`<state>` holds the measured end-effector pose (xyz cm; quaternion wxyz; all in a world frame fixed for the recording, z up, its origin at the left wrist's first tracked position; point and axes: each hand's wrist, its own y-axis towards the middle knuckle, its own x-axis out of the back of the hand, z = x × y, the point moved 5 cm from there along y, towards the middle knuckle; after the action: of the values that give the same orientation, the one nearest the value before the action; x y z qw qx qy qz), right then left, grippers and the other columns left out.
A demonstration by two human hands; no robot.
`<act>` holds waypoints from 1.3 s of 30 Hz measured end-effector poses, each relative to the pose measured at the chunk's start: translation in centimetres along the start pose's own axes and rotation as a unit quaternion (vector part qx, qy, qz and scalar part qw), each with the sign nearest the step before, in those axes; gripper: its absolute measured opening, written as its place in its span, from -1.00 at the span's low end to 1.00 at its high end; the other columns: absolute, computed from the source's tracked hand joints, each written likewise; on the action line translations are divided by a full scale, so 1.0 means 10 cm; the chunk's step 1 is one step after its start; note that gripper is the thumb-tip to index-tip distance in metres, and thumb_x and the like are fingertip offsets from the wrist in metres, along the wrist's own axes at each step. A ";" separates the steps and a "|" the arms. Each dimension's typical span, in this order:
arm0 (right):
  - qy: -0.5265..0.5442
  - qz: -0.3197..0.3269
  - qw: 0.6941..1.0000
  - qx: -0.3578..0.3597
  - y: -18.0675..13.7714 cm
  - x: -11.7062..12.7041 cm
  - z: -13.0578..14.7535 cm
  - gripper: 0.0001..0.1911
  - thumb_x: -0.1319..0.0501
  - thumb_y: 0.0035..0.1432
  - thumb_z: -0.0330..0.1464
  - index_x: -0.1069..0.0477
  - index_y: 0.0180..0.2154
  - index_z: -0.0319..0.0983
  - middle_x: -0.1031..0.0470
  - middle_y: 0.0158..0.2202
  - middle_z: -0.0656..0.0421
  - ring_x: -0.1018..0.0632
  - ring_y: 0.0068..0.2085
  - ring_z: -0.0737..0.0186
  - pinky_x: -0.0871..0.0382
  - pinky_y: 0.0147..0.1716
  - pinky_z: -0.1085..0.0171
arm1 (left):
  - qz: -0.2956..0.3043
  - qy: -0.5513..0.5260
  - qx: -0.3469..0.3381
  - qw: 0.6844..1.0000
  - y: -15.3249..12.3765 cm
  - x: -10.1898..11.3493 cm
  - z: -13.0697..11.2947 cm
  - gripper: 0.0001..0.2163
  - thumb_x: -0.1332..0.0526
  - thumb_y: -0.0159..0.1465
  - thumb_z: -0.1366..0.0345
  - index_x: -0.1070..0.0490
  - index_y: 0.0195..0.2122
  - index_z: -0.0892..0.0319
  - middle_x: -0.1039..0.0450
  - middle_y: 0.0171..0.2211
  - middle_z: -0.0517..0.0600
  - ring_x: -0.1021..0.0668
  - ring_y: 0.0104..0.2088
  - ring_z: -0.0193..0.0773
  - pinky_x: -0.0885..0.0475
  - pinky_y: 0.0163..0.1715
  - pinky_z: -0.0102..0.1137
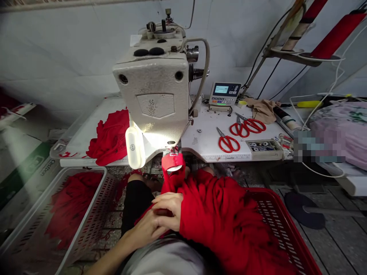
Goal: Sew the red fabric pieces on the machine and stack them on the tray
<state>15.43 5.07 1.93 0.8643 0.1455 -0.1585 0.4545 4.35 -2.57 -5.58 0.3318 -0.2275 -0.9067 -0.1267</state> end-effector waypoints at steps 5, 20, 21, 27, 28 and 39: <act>-0.205 -0.031 0.973 -0.105 -0.11 0.20 0.13 -0.82 -0.27 0.36 -0.26 -0.62 -0.18 -0.18 -0.68 -0.21 0.08 -0.63 -0.16 0.09 -0.45 -0.04 0.19 | -0.010 0.108 0.057 0.992 0.04 0.33 0.23 -0.75 -0.02 0.52 0.35 -0.48 0.04 0.15 -0.50 -0.19 0.04 -0.56 -0.25 -0.25 -0.48 -0.24 -0.44; -0.023 -0.249 0.968 -0.030 -0.45 1.15 0.05 -0.79 -0.37 0.24 -0.31 -0.60 -0.45 -0.21 -0.41 -0.56 0.21 -0.40 -0.53 0.30 -0.23 -0.53 0.28 | -0.291 0.055 0.157 0.942 0.06 1.12 0.53 -0.66 -0.13 0.35 0.48 -0.48 0.11 0.14 -0.54 -0.14 0.02 -0.62 -0.29 -0.26 -0.58 -0.29 -0.43; -0.010 -0.274 0.960 -0.050 -0.48 1.25 0.00 -0.80 -0.39 0.22 -0.28 -0.60 -0.44 -0.21 -0.40 -0.55 0.21 -0.40 -0.53 0.30 -0.24 -0.55 0.29 | -0.303 0.030 0.160 0.939 0.05 1.17 0.48 -0.70 -0.16 0.34 0.47 -0.50 0.06 0.14 -0.56 -0.15 0.01 -0.61 -0.34 -0.29 -0.56 -0.40 -0.48; 0.062 -0.312 0.938 -0.138 -0.56 1.38 -0.21 -0.72 -0.42 0.17 -0.14 -0.59 -0.44 -0.19 -0.39 -0.54 0.23 -0.37 -0.65 0.35 -0.20 -0.70 0.31 | -0.449 0.191 0.094 0.868 0.01 1.47 0.04 -0.77 -0.21 0.37 0.38 -0.59 0.00 0.16 -0.51 -0.08 0.11 -0.61 -0.12 -0.18 -0.57 -0.15 -0.39; 0.064 -0.310 0.939 -0.137 -0.55 1.39 -0.22 -0.71 -0.43 0.16 -0.13 -0.59 -0.45 -0.19 -0.39 -0.54 0.23 -0.37 -0.65 0.35 -0.21 -0.70 0.30 | -0.450 0.200 0.096 0.865 0.03 1.49 0.00 -0.76 -0.20 0.38 0.37 -0.60 0.01 0.15 -0.52 -0.11 0.11 -0.61 -0.12 -0.18 -0.55 -0.09 -0.36; -0.011 -0.195 0.978 -0.076 -0.27 0.93 -0.32 -0.66 -0.31 0.27 -0.13 -0.66 -0.07 -0.19 -0.57 0.09 -0.06 -0.62 -0.02 0.02 -0.57 -0.32 0.24 | 0.147 -0.282 0.123 0.940 0.38 0.78 -0.42 -0.59 -0.11 0.47 0.04 -0.45 -0.41 0.23 -0.46 -0.43 0.01 -0.45 -0.52 -0.38 -0.35 -0.54 -0.53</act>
<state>23.09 11.78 2.51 0.9431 0.1130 -0.1709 0.2619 3.18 1.67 3.01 0.1025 -0.3420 -0.9281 0.1056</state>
